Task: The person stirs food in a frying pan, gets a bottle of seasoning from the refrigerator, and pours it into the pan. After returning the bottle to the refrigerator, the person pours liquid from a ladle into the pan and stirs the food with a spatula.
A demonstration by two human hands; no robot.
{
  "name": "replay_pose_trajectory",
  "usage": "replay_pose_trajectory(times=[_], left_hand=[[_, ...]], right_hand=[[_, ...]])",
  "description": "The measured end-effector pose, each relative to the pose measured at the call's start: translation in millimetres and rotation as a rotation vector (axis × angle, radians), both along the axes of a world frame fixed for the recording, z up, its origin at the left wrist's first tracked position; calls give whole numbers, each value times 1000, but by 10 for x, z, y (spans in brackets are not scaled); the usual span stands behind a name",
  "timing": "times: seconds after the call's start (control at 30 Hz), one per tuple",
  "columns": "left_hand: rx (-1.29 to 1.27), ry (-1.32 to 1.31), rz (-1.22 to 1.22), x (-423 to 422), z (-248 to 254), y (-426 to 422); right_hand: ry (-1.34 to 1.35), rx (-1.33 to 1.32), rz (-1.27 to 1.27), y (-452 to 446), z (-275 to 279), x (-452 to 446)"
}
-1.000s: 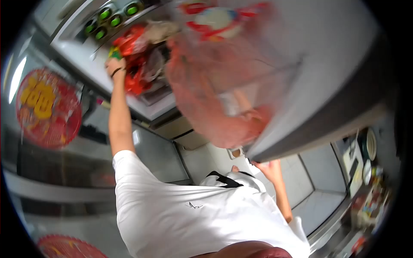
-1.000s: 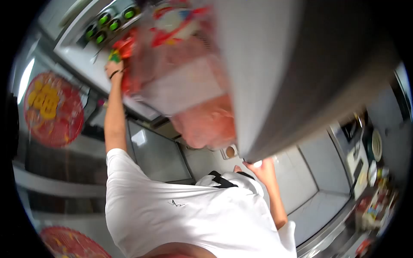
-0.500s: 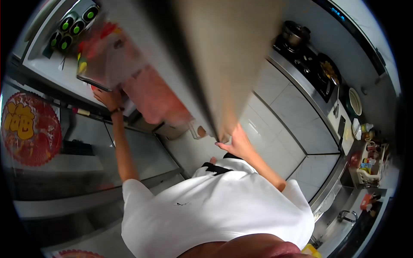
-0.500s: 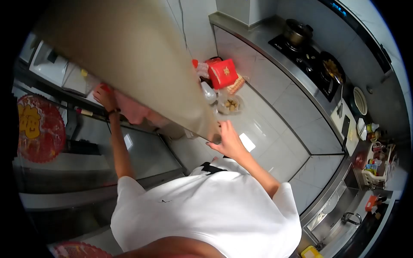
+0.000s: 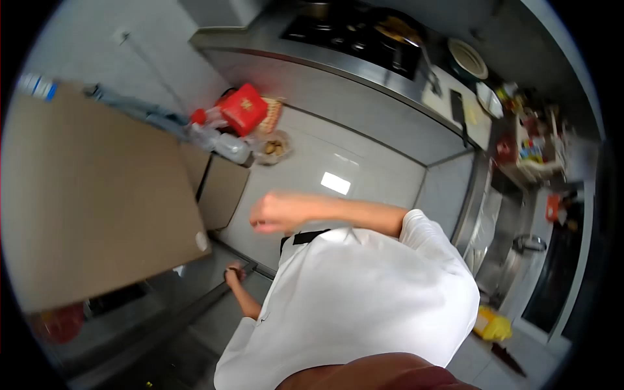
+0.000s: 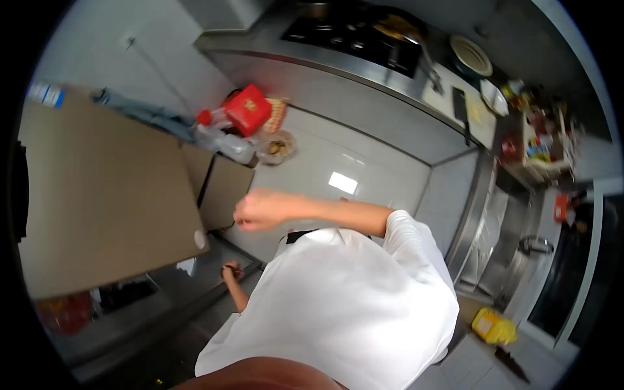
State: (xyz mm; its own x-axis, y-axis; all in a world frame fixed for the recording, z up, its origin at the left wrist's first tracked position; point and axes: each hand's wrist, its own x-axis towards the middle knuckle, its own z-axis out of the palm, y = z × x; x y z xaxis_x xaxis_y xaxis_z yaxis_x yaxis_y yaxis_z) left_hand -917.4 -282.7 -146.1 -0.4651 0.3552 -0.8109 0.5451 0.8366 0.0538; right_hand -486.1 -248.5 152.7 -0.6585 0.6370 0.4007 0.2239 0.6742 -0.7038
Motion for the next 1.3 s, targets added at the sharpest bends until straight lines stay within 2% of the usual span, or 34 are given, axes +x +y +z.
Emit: replay_pose_trajectory(times=[0.07, 0.1, 0.13, 0.17, 0.2, 0.23, 0.27, 0.3, 0.33, 0.37, 0.4, 0.43, 0.47, 0.53, 0.6, 0.7, 0.8, 0.87, 1.07, 1.1, 1.17, 1.3], left_hand=[[-123, -16, -137, 535, -3, -60], [-66, -87, -328, 737, -210, 13], [-4, -170, -509, 1069, -360, 126], [65, -257, -679, 1407, -480, 254], [356, -158, -850, 1919, -103, 414], [604, -150, -883, 2293, 125, 664], [902, -258, -879, 2983, 1192, 789], [1195, -361, -766, 3547, 2027, 874], [1414, -596, -657, 3930, 2581, 990], [1503, -620, -684, 4277, 3378, 912], [1767, -755, -675, 4541, 3903, 853], [1968, -1100, -576, 4762, 4301, 785], [2101, -1333, -843, 4771, 4702, 850], [2440, -1381, -789, 5028, 5256, 567], [2535, -1311, -899, 5232, 5598, 491], [2717, -1070, -722, 5765, 5821, 306], [2741, -1479, -483, 6284, 5762, 327], [2697, -1671, -413, 6635, 5731, 431], [2539, -1852, -639, 7452, 5818, 526], [2572, -1826, -515, 7622, 5780, 486], [2598, -1792, -416, 7854, 5763, 442], [2637, -1484, -503, 8195, 5791, 327]], right_hand=[[218, 74, -237, -26, 446, 750], [308, 160, -365, -89, 711, 1118], [322, 142, -516, -241, 1044, 1487], [308, 234, -624, -433, 1370, 1835], [381, 357, -741, -649, 1646, 2108], [458, 576, -802, -820, 1820, 2351], [493, 760, -860, -988, 1964, 2550], [504, 896, -908, -1171, 2074, 2693], [495, 1012, -932, -1335, 2163, 2809], [484, 1110, -944, -1489, 2233, 2894], [461, 1185, -944, -1631, 2288, 2959], [429, 1242, -940, -1739, 2329, 3023], [397, 1276, -934, -1831, 2371, 3072], [332, 1319, -910, -1956, 2427, 3190], [282, 1329, -905, -2001, 2473, 3334], [225, 1334, -900, -2073, 2485, 3597], [185, 1339, -909, -2101, 2493, 3889], [155, 1323, -931, -2066, 2492, 4113], [105, 1320, -985, -2118, 2599, 4727], [110, 1324, -995, -2139, 2593, 4842], [141, 1328, -1016, -2143, 2574, 5080], [214, 1336, -1043, -2104, 2525, 5500]])
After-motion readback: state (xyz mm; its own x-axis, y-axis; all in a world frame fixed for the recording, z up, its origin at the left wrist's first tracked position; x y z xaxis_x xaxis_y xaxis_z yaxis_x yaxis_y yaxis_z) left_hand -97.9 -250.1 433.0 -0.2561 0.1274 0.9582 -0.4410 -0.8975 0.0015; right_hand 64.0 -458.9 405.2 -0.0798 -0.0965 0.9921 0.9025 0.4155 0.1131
